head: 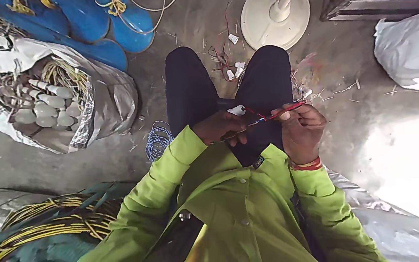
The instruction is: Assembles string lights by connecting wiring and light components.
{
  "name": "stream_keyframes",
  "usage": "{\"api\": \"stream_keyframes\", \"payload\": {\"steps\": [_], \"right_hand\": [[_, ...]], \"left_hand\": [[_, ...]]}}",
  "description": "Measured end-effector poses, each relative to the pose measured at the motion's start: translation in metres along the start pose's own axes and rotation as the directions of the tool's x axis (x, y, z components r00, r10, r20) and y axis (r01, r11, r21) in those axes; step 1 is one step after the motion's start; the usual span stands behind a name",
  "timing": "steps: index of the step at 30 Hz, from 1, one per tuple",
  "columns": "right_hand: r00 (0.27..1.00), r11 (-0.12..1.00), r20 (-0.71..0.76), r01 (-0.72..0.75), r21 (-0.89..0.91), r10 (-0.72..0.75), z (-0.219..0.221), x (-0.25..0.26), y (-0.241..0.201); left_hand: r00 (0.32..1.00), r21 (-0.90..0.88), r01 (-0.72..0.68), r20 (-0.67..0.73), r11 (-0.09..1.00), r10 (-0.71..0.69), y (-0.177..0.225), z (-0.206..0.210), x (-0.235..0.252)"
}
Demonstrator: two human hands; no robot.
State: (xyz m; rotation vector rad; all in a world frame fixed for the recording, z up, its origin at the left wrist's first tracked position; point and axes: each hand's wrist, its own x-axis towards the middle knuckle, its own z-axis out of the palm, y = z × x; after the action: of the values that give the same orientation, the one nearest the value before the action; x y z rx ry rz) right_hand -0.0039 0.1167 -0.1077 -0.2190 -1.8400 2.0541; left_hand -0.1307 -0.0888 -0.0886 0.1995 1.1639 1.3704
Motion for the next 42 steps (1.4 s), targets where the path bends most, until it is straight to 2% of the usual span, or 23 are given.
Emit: {"api": "stream_keyframes", "payload": {"steps": [3, 6, 11, 15, 21, 24, 28, 31, 34, 36, 39, 42], "right_hand": [[0.999, 0.999, 0.032, 0.027, -0.040, -0.026, -0.001, 0.000, 0.000], [0.991, 0.978, 0.119, 0.081, -0.190, -0.059, 0.001, 0.000, -0.001], [0.955, 0.856, 0.294, 0.187, -0.482, -0.043, 0.004, 0.002, -0.005], [0.914, 0.790, 0.405, 0.274, -0.549, -0.036, 0.005, 0.004, -0.003], [0.912, 0.722, 0.410, 0.289, -0.629, -0.008, 0.008, -0.001, -0.004], [0.912, 0.645, 0.410, 0.321, -0.693, -0.014, 0.013, -0.002, -0.002], [0.921, 0.544, 0.389, 0.324, -0.774, 0.005, 0.016, -0.003, -0.002], [0.923, 0.594, 0.384, 0.303, -0.745, 0.010, 0.015, -0.002, -0.003], [0.914, 0.729, 0.405, 0.273, -0.628, 0.006, 0.006, 0.001, -0.006], [0.909, 0.763, 0.416, 0.285, -0.581, -0.023, 0.004, 0.001, -0.004], [0.917, 0.748, 0.395, 0.306, -0.589, -0.064, 0.006, -0.001, -0.001], [0.910, 0.680, 0.410, 0.338, -0.650, -0.061, 0.011, -0.002, 0.000]], "left_hand": [[0.999, -0.045, -0.011, 0.041, 0.999, 0.013, -0.006, -0.008, -0.002], [0.998, -0.066, -0.031, 0.056, 0.997, 0.034, -0.011, -0.011, -0.004], [0.997, -0.053, -0.061, 0.042, 0.997, 0.064, -0.014, -0.014, -0.007], [0.998, -0.045, -0.051, 0.041, 0.998, 0.052, -0.012, -0.012, -0.009], [0.999, -0.035, 0.014, 0.029, 0.999, -0.013, -0.012, -0.008, -0.006], [0.998, 0.006, 0.002, -0.059, 1.000, -0.001, -0.013, -0.004, -0.002], [0.980, 0.175, -0.028, -0.190, 0.984, 0.061, -0.015, 0.010, 0.001], [0.960, 0.200, -0.060, -0.256, 0.978, 0.111, -0.017, 0.015, 0.001], [0.959, 0.070, -0.061, -0.272, 0.996, 0.078, -0.017, 0.010, 0.000], [0.968, -0.019, -0.052, -0.246, 0.998, 0.046, -0.017, 0.006, -0.001], [0.980, -0.069, -0.052, -0.197, 0.996, 0.038, -0.020, 0.006, 0.000], [0.957, 0.104, -0.083, -0.270, 0.991, 0.108, -0.022, 0.012, 0.001]]}}
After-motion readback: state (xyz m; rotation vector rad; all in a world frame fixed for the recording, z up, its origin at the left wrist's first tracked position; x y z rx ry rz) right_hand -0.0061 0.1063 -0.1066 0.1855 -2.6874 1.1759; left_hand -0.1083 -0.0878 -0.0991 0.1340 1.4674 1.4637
